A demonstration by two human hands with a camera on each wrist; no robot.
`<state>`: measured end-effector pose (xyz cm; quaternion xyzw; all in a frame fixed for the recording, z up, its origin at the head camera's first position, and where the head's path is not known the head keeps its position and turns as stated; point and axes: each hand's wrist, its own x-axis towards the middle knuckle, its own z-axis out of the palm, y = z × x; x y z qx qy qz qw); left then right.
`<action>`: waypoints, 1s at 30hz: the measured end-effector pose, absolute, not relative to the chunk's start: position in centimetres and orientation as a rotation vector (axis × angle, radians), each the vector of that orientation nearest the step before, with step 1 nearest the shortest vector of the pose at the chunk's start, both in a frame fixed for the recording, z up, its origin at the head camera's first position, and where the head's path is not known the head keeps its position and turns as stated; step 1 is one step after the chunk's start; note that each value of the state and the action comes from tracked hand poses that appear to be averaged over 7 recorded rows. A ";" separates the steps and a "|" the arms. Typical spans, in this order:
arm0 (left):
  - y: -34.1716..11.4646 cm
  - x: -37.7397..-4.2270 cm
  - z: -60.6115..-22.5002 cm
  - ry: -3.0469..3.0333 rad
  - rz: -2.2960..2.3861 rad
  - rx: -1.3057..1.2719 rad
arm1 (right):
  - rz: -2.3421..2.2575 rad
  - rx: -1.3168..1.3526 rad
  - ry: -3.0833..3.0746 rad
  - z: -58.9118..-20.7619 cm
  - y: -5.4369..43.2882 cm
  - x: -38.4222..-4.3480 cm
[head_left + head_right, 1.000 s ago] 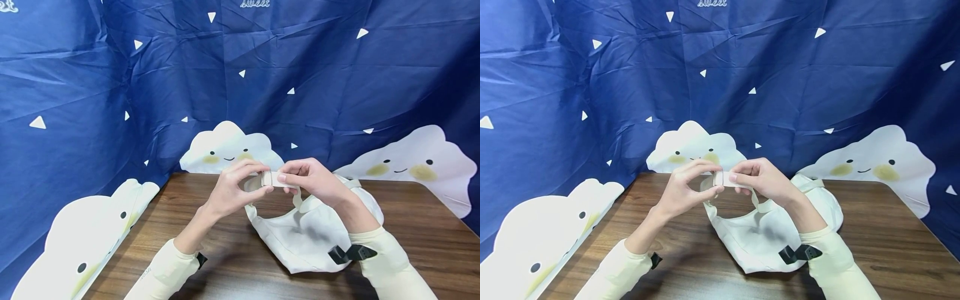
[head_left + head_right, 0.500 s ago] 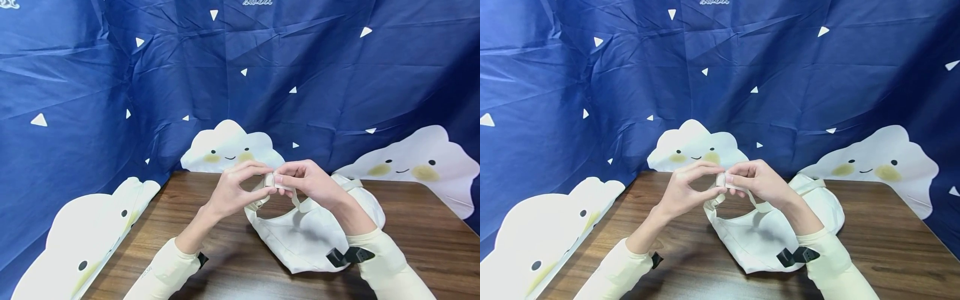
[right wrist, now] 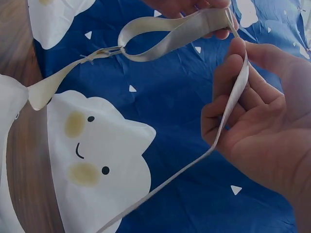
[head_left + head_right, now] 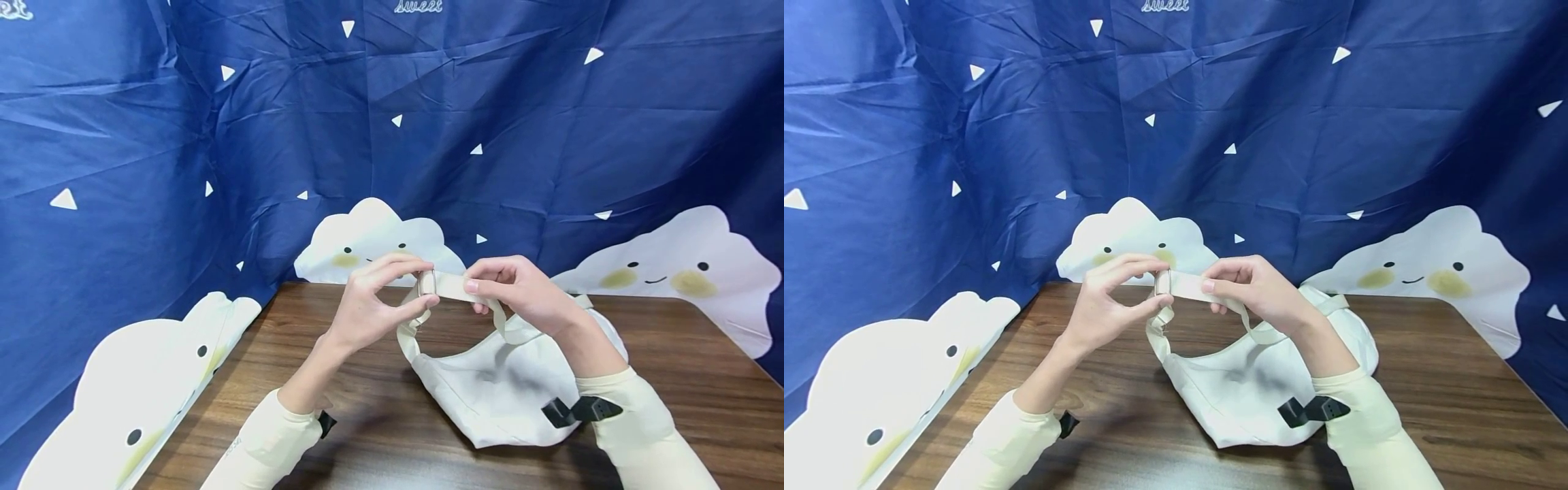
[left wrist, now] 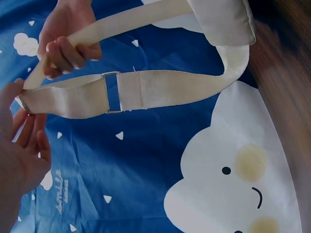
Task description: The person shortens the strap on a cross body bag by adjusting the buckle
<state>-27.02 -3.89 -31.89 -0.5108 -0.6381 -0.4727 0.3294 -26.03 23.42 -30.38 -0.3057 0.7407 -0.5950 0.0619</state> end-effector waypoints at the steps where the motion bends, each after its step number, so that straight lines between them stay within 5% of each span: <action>1: -3.9 -27.0 -31.9 -1.673 -1.237 -1.341 | -1.806 -0.932 2.232 -30.4 23.4 -26.0; 30: -3.5 -26.9 -32.6 -1.786 -1.360 -1.321 | -1.719 -0.943 2.290 -30.3 22.6 -25.7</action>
